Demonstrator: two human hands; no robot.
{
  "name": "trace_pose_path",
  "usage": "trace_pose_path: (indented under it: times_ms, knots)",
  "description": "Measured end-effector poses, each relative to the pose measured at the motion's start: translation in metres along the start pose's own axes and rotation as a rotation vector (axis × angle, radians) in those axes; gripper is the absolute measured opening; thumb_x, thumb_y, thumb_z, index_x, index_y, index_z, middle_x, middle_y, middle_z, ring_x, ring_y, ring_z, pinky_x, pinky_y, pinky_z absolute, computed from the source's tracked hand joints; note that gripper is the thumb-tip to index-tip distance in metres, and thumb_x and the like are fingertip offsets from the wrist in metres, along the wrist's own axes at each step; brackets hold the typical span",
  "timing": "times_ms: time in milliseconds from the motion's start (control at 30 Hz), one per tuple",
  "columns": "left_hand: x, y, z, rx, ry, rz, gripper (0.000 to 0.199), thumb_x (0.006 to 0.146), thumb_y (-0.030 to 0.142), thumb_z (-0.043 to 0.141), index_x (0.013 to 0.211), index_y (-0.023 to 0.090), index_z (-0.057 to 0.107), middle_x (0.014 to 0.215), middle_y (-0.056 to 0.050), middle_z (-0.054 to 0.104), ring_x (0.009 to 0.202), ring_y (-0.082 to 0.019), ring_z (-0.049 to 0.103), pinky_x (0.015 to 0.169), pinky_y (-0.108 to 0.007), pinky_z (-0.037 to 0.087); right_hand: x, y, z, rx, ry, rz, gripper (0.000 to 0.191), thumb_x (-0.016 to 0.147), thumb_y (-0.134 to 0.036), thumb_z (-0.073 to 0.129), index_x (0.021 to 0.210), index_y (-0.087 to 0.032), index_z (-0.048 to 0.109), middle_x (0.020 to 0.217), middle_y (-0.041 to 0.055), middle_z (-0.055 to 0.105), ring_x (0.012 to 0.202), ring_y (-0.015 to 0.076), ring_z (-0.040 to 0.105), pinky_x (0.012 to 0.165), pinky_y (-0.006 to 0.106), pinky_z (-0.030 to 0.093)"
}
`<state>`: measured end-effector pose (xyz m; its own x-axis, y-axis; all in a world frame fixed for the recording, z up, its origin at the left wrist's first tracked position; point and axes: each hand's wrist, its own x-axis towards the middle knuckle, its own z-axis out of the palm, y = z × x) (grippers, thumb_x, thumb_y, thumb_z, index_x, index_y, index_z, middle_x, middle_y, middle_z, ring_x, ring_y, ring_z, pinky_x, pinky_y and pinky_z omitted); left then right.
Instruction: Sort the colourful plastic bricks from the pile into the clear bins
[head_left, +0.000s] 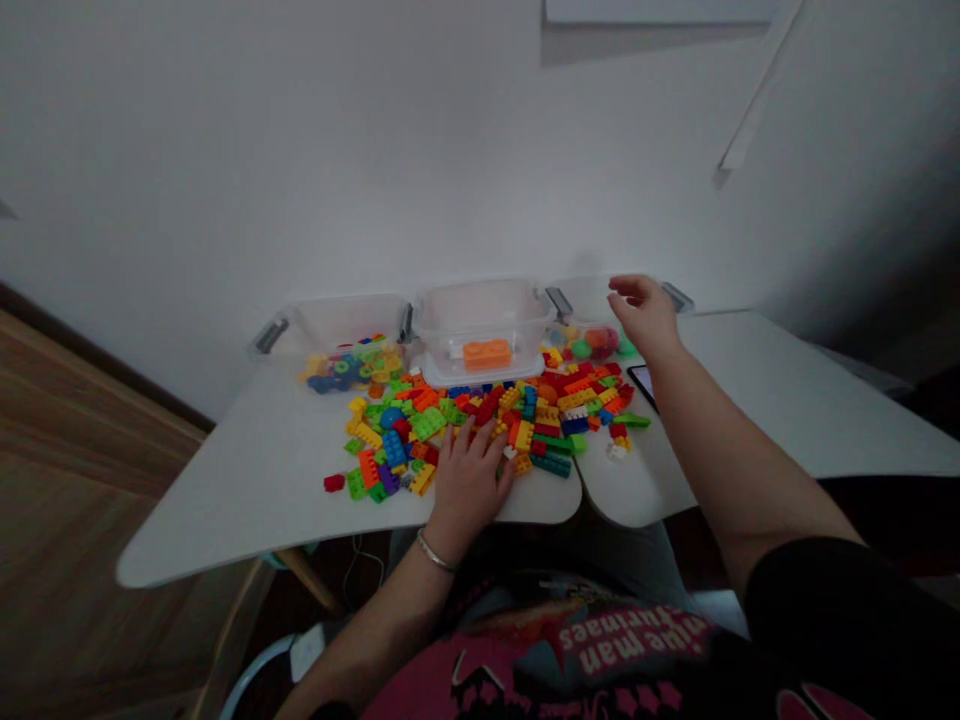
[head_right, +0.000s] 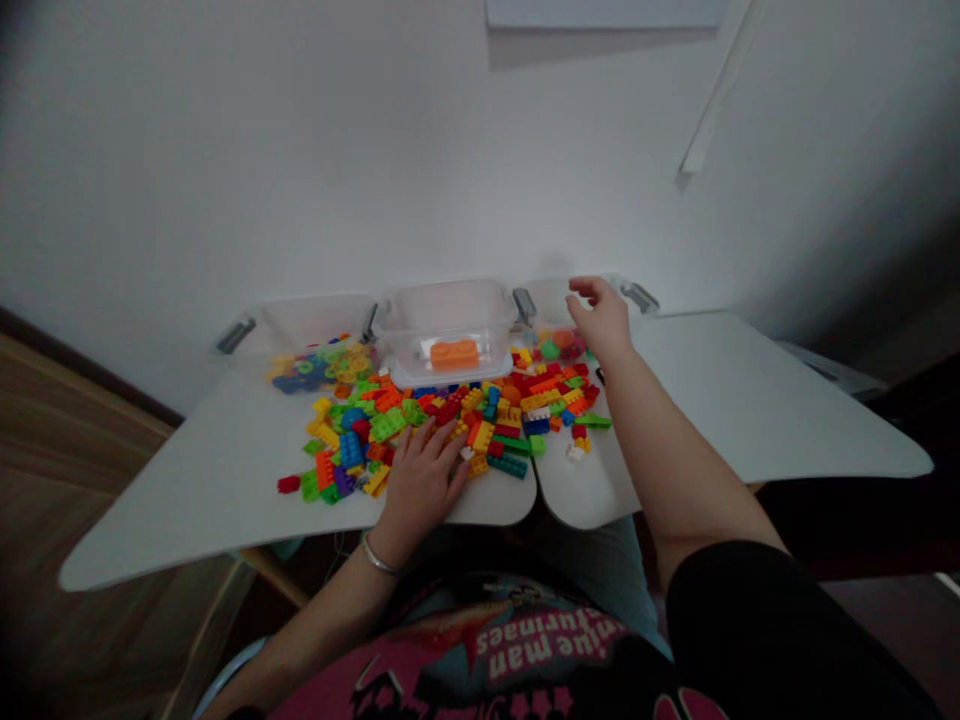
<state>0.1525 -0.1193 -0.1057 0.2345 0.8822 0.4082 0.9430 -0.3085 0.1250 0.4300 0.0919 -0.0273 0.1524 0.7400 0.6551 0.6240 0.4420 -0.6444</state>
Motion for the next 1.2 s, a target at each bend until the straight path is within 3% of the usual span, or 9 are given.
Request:
trace_pose_path:
  times_ms: [167,300,500,633,800,1033,1200]
  knots:
    - [-0.001,-0.001,0.002,0.003,0.015,0.006,0.035,0.093,0.036,0.052,0.124,0.026,0.065,0.137,-0.004,0.061,0.134,-0.032,0.046,0.115,-0.057,0.031,-0.045,-0.006,-0.031,-0.086,0.04,0.012,0.028,0.078,-0.033,0.058,0.1,-0.021,0.069,0.1,0.0077,0.072,0.087,0.0223,0.066,0.077,0.039,0.054]
    - [-0.001,-0.001,0.003,0.005,0.02,0.008,0.034,0.092,0.035,0.052,0.123,0.027,0.065,0.137,-0.004,0.061,0.134,-0.032,0.046,0.113,-0.056,0.034,-0.084,-0.002,-0.045,-0.255,-0.118,0.018,0.028,0.077,-0.035,0.059,0.096,-0.019,0.072,0.091,0.009,0.072,0.076,0.0229,0.064,0.07,0.038,0.053]
    - [0.0,0.0,0.003,0.004,0.014,0.014,0.035,0.092,0.034,0.053,0.123,0.025,0.065,0.137,-0.004,0.06,0.133,-0.032,0.046,0.111,-0.054,0.036,-0.127,0.015,-0.054,-0.424,-0.353,0.021,0.028,0.078,-0.038,0.06,0.092,-0.018,0.074,0.094,0.0112,0.073,0.079,0.0255,0.065,0.076,0.041,0.052]
    - [0.0,-0.001,0.003,0.007,0.008,0.014,0.035,0.093,0.035,0.051,0.124,0.025,0.065,0.138,-0.003,0.06,0.134,-0.033,0.045,0.113,-0.055,0.034,-0.137,0.028,-0.065,-0.359,-0.473,0.089,0.029,0.074,-0.04,0.065,0.094,-0.02,0.074,0.097,0.009,0.074,0.07,0.0219,0.064,0.068,0.037,0.052]
    - [0.0,-0.001,0.002,0.01,0.008,0.011,0.036,0.093,0.035,0.051,0.124,0.025,0.065,0.138,-0.003,0.06,0.134,-0.033,0.045,0.113,-0.056,0.033,-0.141,0.037,-0.072,-0.376,-0.538,0.106,0.032,0.069,-0.027,0.067,0.098,-0.019,0.074,0.094,0.0098,0.073,0.073,0.0219,0.065,0.065,0.034,0.052]
    - [0.0,-0.001,0.003,0.006,0.005,0.013,0.036,0.092,0.035,0.051,0.124,0.025,0.065,0.138,-0.004,0.059,0.133,-0.033,0.046,0.111,-0.056,0.034,-0.151,0.032,-0.055,-0.386,-0.546,0.138,0.03,0.073,-0.023,0.066,0.101,-0.017,0.074,0.095,0.0113,0.073,0.071,0.0212,0.066,0.069,0.035,0.053]
    - [0.0,-0.002,0.004,0.005,0.004,0.014,0.036,0.093,0.035,0.05,0.124,0.025,0.065,0.138,-0.004,0.059,0.134,-0.033,0.045,0.112,-0.056,0.034,-0.153,0.029,-0.048,-0.389,-0.52,0.132,0.027,0.076,-0.023,0.063,0.101,-0.018,0.072,0.096,0.0108,0.074,0.08,0.0239,0.067,0.076,0.038,0.053]
